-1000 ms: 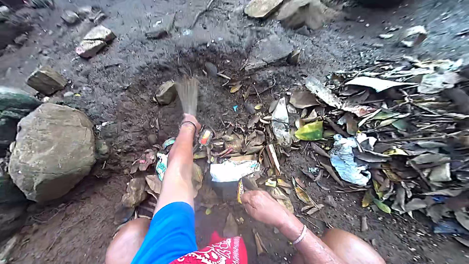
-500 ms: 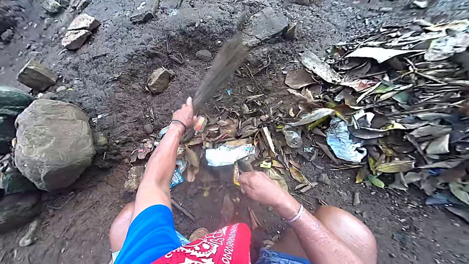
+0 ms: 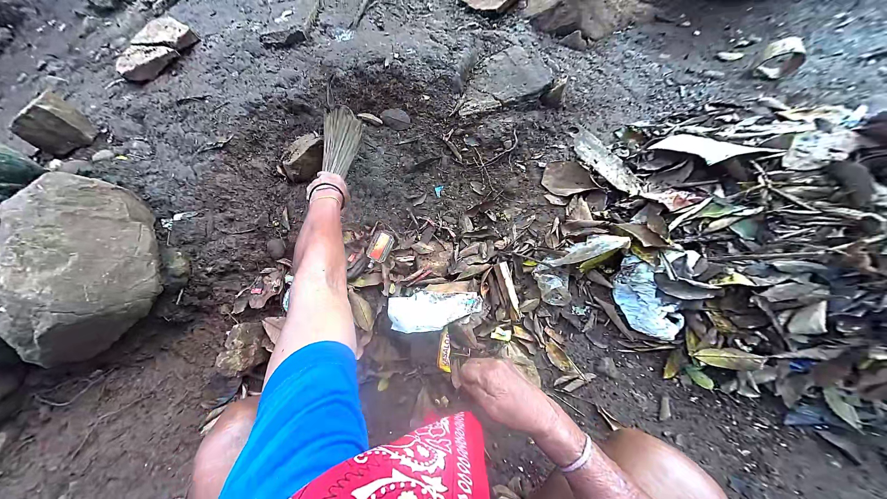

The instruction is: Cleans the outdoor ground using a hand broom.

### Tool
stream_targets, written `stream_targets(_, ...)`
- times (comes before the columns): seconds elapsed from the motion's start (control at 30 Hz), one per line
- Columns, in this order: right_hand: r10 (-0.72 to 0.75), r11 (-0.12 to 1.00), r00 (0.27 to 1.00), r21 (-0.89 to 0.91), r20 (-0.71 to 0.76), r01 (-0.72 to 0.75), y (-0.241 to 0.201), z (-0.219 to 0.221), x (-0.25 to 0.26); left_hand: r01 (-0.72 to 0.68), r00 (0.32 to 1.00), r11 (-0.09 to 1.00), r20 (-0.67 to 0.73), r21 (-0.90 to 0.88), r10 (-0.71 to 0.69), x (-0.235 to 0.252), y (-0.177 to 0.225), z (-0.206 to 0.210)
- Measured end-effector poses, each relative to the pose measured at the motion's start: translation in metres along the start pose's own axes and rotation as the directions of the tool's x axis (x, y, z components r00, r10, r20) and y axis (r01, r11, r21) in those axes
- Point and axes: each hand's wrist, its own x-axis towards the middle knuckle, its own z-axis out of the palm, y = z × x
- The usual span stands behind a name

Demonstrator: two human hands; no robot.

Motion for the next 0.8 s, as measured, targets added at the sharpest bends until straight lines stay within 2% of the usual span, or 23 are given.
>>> stream_targets(0.07,0.031,0.999,0.999,-0.008,0.022,-0.031,0.002,0.0,0.0,-0.103,0.994,0.992,0.038,0.068,0.1,-0.005,0.003,0.013)
stream_targets(0.13,0.055,0.998,0.998,-0.011,0.028,-0.054,0.001,0.002,0.002,-0.26,0.965,0.957,0.072,0.126,0.253,-0.016,-0.012,0.028)
stream_targets(0.2,0.049,0.999,0.999,0.001,0.021,-0.049,0.003,0.003,0.005,-0.44,0.898,0.884,0.099,0.157,0.429,-0.024,-0.046,0.044)
stream_targets(0.27,0.053,0.999,0.998,0.009,0.041,-0.053,0.004,0.004,0.009,-0.557,0.83,0.812,0.084,0.176,0.551,-0.03,-0.084,0.058)
stream_targets(0.33,0.061,0.998,0.995,0.016,0.075,-0.063,0.003,0.003,0.012,-0.58,0.81,0.797,0.022,0.169,0.586,-0.037,-0.118,0.064)
stream_targets(0.43,0.036,0.999,0.996,0.015,0.079,-0.038,0.001,0.008,0.015,-0.457,0.884,0.887,-0.08,0.067,0.461,-0.043,-0.142,0.059)
stream_targets(0.53,0.02,1.0,0.997,0.01,0.081,-0.021,-0.002,0.007,0.015,-0.219,0.971,0.975,-0.105,-0.045,0.214,-0.027,-0.128,0.054)
stream_targets(0.6,0.014,1.0,0.997,0.012,0.079,-0.015,-0.004,0.005,0.013,-0.059,0.998,0.994,-0.032,-0.087,0.056,-0.017,-0.098,0.051)
stream_targets(0.67,0.024,1.0,0.996,0.017,0.088,-0.026,-0.006,0.003,0.012,0.022,0.998,0.995,0.064,-0.097,-0.016,-0.018,-0.055,0.054)
stream_targets(0.73,0.03,0.999,0.994,0.024,0.101,-0.033,-0.008,0.001,0.012,-0.066,0.99,0.995,0.121,-0.07,0.074,-0.036,-0.016,0.065)
stream_targets(0.8,0.05,0.998,0.989,0.037,0.139,-0.055,-0.011,-0.003,0.015,-0.296,0.937,0.954,0.18,-0.044,0.299,-0.065,0.008,0.074)
